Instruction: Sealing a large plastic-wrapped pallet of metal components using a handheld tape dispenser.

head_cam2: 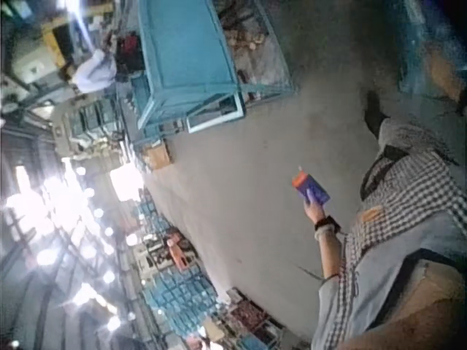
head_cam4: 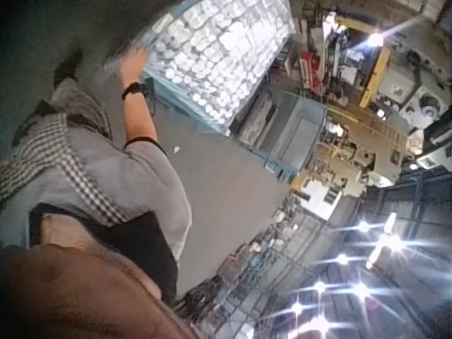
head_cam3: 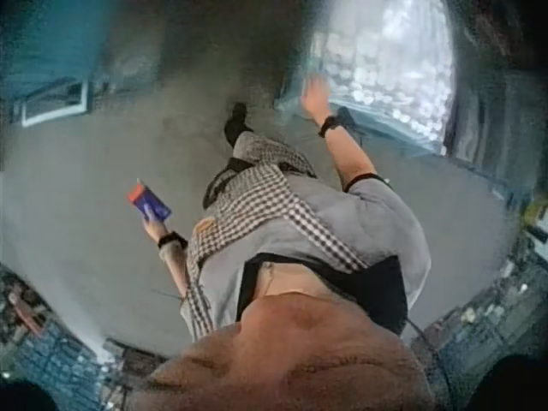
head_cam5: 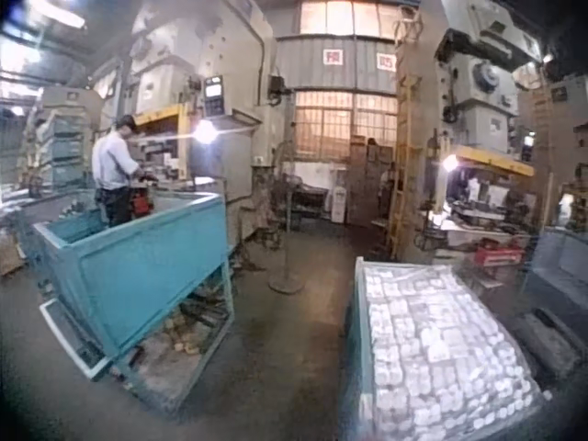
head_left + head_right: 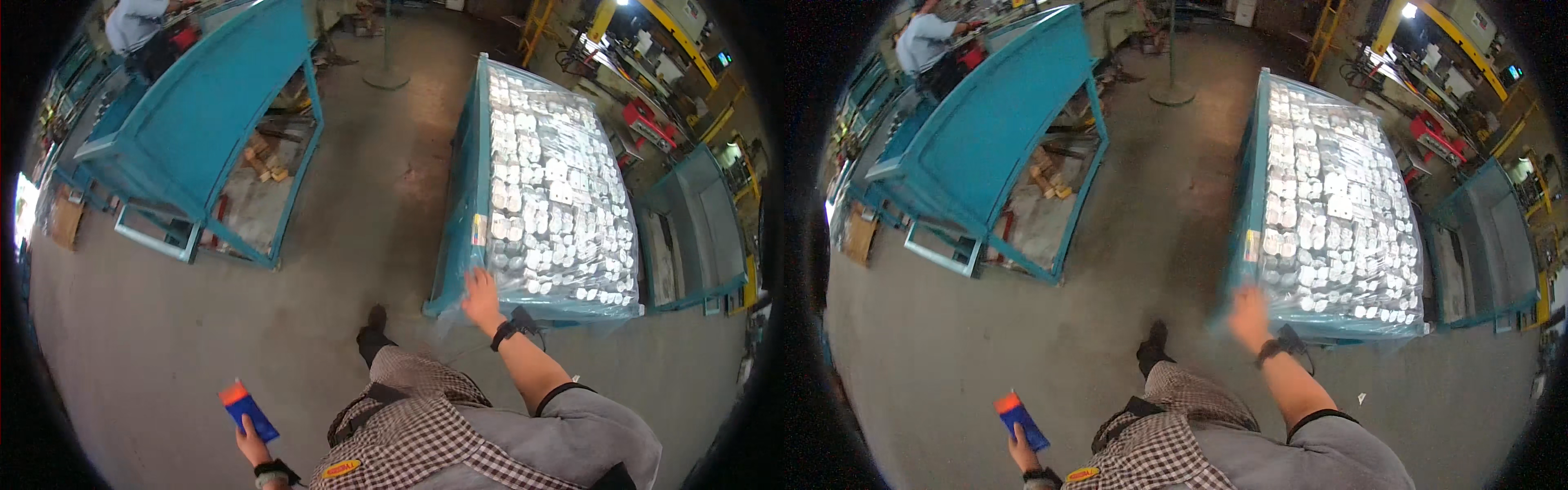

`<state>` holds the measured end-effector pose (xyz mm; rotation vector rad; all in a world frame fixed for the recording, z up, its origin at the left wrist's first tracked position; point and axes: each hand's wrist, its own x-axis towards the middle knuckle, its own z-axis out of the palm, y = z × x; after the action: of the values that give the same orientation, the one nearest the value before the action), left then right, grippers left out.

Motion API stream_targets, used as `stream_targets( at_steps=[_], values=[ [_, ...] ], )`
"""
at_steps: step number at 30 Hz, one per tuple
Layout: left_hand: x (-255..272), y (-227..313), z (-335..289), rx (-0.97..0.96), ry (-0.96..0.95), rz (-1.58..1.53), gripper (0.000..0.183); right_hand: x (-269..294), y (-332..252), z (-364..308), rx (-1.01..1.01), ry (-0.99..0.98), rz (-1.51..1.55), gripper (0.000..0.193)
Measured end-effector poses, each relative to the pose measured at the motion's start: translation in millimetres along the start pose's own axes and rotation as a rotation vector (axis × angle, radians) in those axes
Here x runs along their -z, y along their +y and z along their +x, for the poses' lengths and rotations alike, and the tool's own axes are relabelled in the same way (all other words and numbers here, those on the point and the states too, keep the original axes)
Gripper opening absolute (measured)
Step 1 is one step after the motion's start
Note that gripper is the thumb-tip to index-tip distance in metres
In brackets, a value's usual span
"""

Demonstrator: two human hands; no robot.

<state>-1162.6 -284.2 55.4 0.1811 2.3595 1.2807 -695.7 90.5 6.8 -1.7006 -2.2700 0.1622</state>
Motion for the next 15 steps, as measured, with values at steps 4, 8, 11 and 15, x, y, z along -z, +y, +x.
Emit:
stream_targets(
  at_steps=[4,8,11,15],
  values=[
    [-123.1,113.9,55.5,-0.046,-0.294,-0.089,0.036,-12.2,-8.2,1.7,-0.057,-0.148,-0.125,0.052],
    [-214.5,158.7,98.8,-0.295,-0.611,0.241,0.039,-0.7,-20.2,17.8,-0.116,-0.328,-0.137,0.049],
    [-268.9,238.4,99.8,-0.641,-0.733,0.494,0.042,4.7,-20.4,24.2,-0.239,-0.427,-0.115,0.047],
    [-325.3,274.0,145.2,-0.911,-0.961,0.429,0.043,-0.1,-40.4,58.2,-0.384,-0.502,-0.239,0.048]
  ],
)
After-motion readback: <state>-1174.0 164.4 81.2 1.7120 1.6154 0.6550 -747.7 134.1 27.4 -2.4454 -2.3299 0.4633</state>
